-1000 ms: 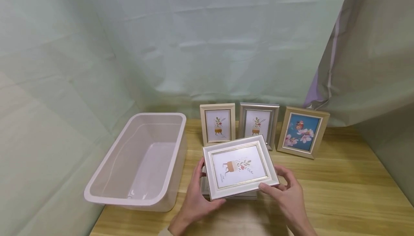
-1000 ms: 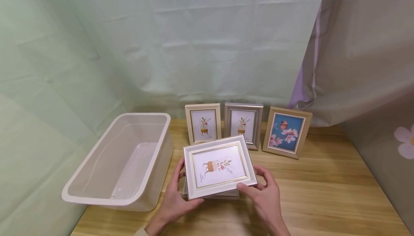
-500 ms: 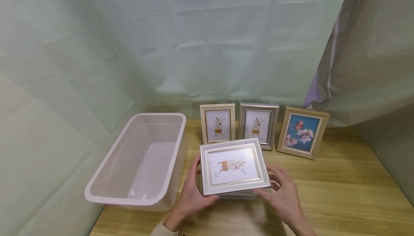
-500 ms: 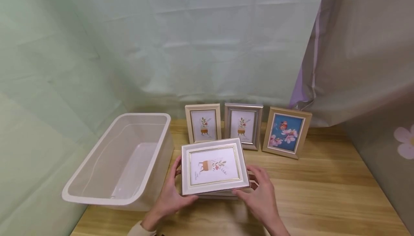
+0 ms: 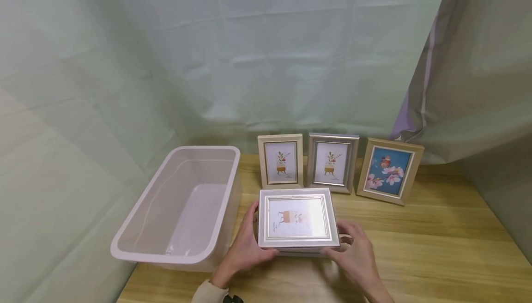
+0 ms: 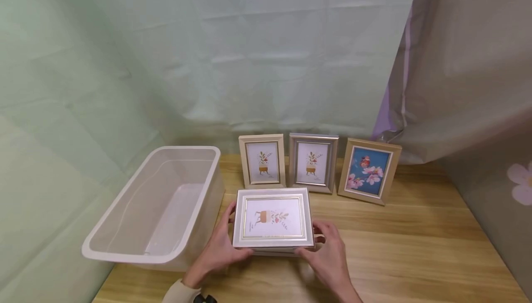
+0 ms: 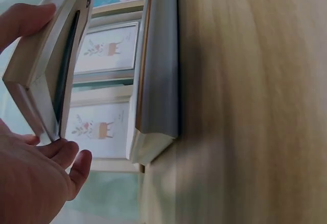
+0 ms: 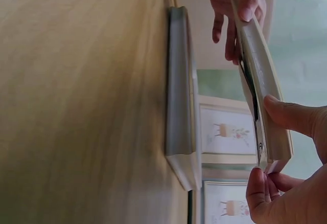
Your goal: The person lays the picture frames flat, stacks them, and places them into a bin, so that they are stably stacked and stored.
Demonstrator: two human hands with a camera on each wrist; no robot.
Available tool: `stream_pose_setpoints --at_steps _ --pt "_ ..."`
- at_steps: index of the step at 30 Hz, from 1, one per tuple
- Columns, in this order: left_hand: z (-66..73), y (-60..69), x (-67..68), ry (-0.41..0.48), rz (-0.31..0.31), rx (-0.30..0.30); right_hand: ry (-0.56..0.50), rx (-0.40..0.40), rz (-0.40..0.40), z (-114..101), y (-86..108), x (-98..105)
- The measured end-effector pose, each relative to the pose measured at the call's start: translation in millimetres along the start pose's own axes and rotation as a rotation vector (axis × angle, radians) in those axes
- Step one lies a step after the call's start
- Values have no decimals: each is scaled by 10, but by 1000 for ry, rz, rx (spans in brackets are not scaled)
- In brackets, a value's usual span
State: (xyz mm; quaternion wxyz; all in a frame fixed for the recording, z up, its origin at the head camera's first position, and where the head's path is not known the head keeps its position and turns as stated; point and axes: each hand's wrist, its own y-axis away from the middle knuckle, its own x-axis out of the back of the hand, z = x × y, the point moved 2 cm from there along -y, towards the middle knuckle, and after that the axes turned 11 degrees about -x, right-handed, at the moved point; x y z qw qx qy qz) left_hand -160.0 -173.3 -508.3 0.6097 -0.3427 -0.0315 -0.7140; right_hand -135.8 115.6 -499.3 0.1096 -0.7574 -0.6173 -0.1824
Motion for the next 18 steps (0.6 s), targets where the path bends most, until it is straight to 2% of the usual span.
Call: stream_pose_setpoints --at_steps 8,18 --pt "-129 -14 -15 -66 -65 71 18 -11 -34 91 -32 -74" --pt "-255 6 -24 -53 -126 152 58 -46 -71 158 -84 -148"
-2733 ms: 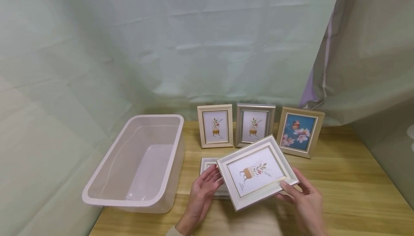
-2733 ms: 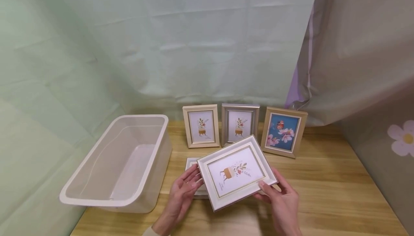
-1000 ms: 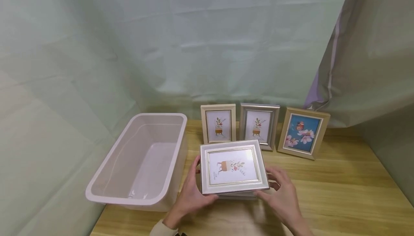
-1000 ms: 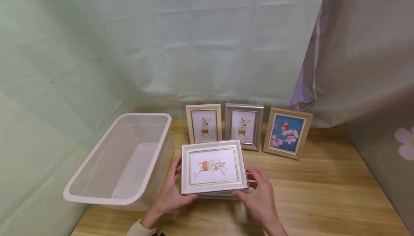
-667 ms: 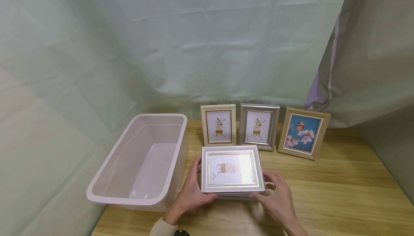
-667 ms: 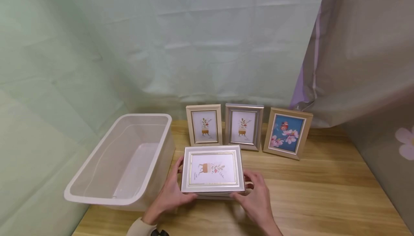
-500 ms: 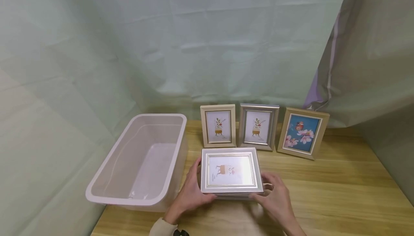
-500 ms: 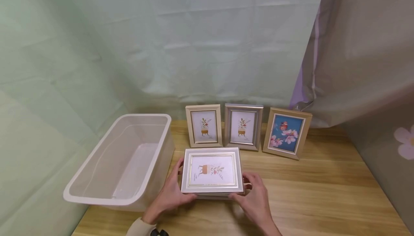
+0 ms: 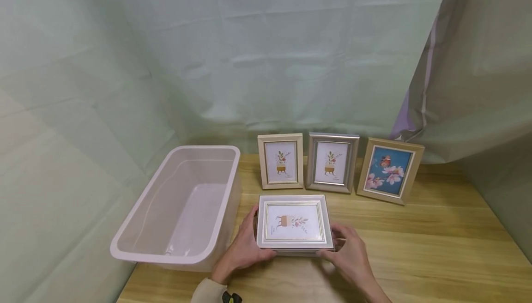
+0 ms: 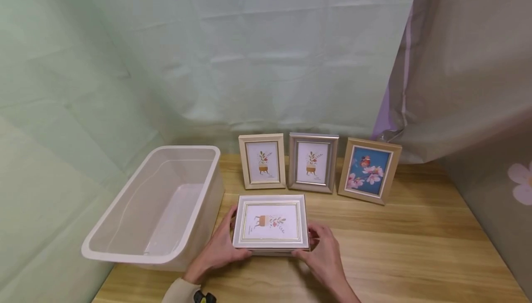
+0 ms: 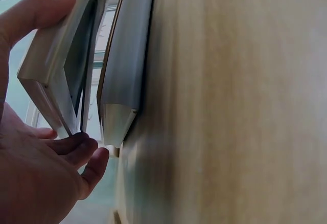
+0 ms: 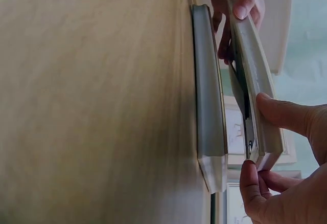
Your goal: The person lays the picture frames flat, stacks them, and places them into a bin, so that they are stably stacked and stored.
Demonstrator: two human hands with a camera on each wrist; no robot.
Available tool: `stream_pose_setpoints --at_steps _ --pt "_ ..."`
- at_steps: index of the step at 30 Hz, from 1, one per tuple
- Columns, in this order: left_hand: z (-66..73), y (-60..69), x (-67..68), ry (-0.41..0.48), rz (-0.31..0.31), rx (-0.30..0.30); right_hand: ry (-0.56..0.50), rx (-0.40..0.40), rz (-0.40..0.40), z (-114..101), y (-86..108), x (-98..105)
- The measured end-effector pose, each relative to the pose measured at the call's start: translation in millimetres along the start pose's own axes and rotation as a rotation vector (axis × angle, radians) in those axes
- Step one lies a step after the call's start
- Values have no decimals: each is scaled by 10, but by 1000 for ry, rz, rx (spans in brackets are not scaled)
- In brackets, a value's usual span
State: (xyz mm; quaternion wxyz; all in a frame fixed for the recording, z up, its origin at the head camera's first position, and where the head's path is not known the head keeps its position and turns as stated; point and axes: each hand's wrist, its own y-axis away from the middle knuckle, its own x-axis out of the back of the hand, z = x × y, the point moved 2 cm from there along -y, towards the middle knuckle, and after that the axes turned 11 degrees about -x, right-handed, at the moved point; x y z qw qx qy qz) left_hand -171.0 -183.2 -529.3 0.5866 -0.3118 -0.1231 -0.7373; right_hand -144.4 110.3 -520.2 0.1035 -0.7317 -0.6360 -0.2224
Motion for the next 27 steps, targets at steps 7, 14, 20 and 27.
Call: stream_pose_setpoints --at_steps 7,14,20,27 --pt "-44 1 -14 -5 -13 11 26 -26 -7 38 -23 -41" --pt "-38 -3 -27 -21 -8 7 55 -23 0 70 -39 -74" --pt "-32 -10 -42 -23 -17 17 62 -38 3 73 -35 -85" --pt "-50 -14 -58 -23 -37 29 95 -44 -2 82 -28 -96"
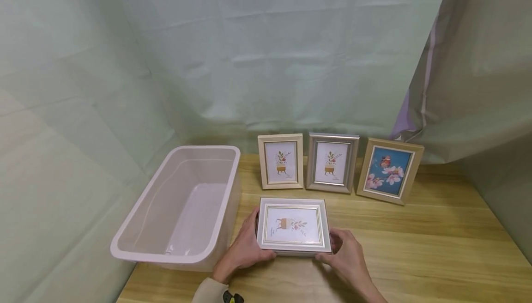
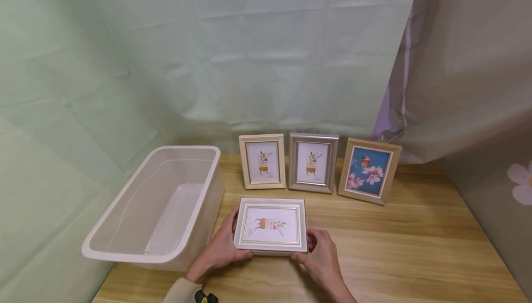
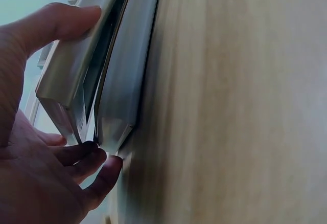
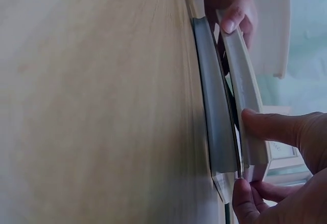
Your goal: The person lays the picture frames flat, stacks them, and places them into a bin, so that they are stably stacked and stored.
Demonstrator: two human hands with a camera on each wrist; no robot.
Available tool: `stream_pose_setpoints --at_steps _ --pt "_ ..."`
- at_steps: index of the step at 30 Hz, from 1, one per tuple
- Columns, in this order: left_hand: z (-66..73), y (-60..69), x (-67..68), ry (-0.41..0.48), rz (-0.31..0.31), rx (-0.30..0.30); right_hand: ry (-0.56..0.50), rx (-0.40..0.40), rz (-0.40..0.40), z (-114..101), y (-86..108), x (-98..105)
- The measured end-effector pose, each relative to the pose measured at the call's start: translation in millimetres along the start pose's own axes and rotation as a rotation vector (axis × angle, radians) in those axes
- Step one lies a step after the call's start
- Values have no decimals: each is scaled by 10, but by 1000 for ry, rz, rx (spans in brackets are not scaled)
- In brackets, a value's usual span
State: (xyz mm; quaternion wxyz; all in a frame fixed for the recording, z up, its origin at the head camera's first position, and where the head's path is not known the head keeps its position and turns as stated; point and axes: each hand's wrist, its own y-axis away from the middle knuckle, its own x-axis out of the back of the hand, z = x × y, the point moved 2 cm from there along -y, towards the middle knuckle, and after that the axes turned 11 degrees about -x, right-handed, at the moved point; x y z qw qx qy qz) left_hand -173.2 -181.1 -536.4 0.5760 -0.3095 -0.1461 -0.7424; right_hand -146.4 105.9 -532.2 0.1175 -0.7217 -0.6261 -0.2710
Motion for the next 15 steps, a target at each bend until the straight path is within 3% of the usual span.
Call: stream_pose_setpoints --at_steps 8,15 --pt "-4 3 -3 -9 -20 -20 33 4 -4 -4 22 9" --pt "4 21 12 -1 -36 -14 75 10 -82 -35 -18 121"
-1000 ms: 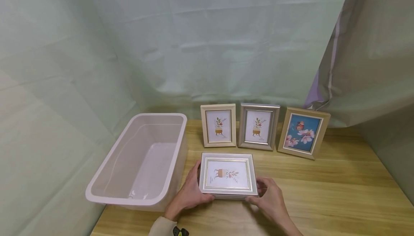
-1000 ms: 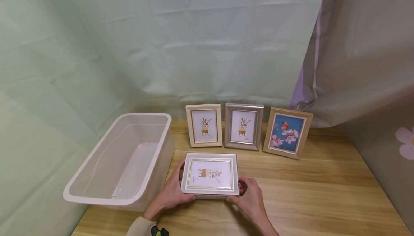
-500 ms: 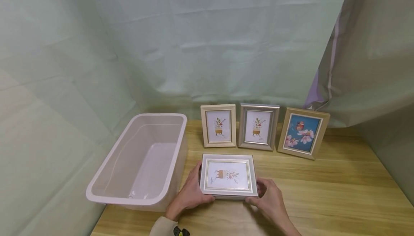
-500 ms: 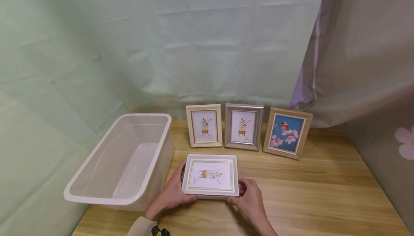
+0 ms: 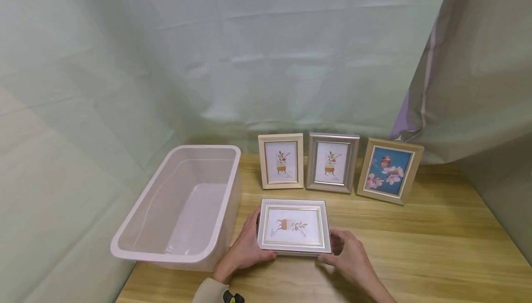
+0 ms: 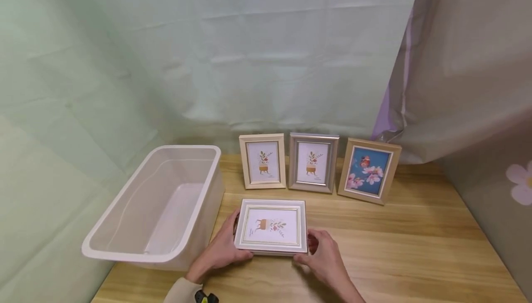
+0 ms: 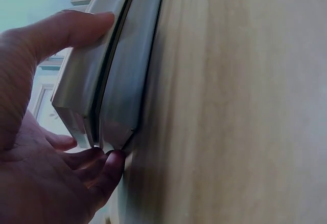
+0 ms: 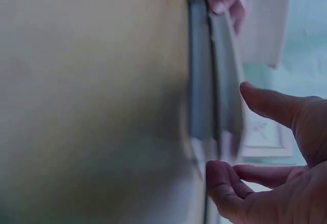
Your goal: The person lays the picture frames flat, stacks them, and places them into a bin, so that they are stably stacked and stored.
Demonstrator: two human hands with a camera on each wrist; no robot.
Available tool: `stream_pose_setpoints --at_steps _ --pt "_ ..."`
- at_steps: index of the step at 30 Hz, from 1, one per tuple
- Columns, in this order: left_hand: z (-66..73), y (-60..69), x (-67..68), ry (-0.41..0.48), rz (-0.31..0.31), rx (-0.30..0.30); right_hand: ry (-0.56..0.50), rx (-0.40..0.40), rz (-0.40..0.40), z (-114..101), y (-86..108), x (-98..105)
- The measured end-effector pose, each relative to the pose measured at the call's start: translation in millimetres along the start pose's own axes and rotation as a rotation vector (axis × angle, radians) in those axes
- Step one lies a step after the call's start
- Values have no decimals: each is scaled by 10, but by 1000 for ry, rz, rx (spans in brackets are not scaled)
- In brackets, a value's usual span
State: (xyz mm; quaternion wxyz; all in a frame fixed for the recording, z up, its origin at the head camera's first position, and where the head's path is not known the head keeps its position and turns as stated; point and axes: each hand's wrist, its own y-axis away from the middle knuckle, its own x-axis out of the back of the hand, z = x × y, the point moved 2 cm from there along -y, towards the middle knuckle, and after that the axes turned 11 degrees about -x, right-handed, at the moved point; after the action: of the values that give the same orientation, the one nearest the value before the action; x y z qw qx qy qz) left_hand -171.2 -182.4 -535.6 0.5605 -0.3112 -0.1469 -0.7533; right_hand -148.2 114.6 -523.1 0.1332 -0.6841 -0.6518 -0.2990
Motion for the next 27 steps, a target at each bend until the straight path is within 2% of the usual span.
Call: stream_pose_setpoints --at_steps 4,7,12,15,18,25,27 --pt "-7 10 11 4 -4 9 12 42 -29 -166 -54 173" --pt "-16 11 14 14 3 18 -5 110 -46 -351 -124 296" --pt "-5 19 8 35 10 28 13 251 -4 -672 -293 403" --pt "-3 34 -6 39 5 39 48 327 28 -861 -411 401" --pt "-7 47 -19 40 0 49 75 369 38 -1041 -535 367" --pt "24 44 -9 58 9 22 154 366 83 -1449 -858 212" --pt "36 43 -6 29 7 10 169 383 98 -1555 -940 171"
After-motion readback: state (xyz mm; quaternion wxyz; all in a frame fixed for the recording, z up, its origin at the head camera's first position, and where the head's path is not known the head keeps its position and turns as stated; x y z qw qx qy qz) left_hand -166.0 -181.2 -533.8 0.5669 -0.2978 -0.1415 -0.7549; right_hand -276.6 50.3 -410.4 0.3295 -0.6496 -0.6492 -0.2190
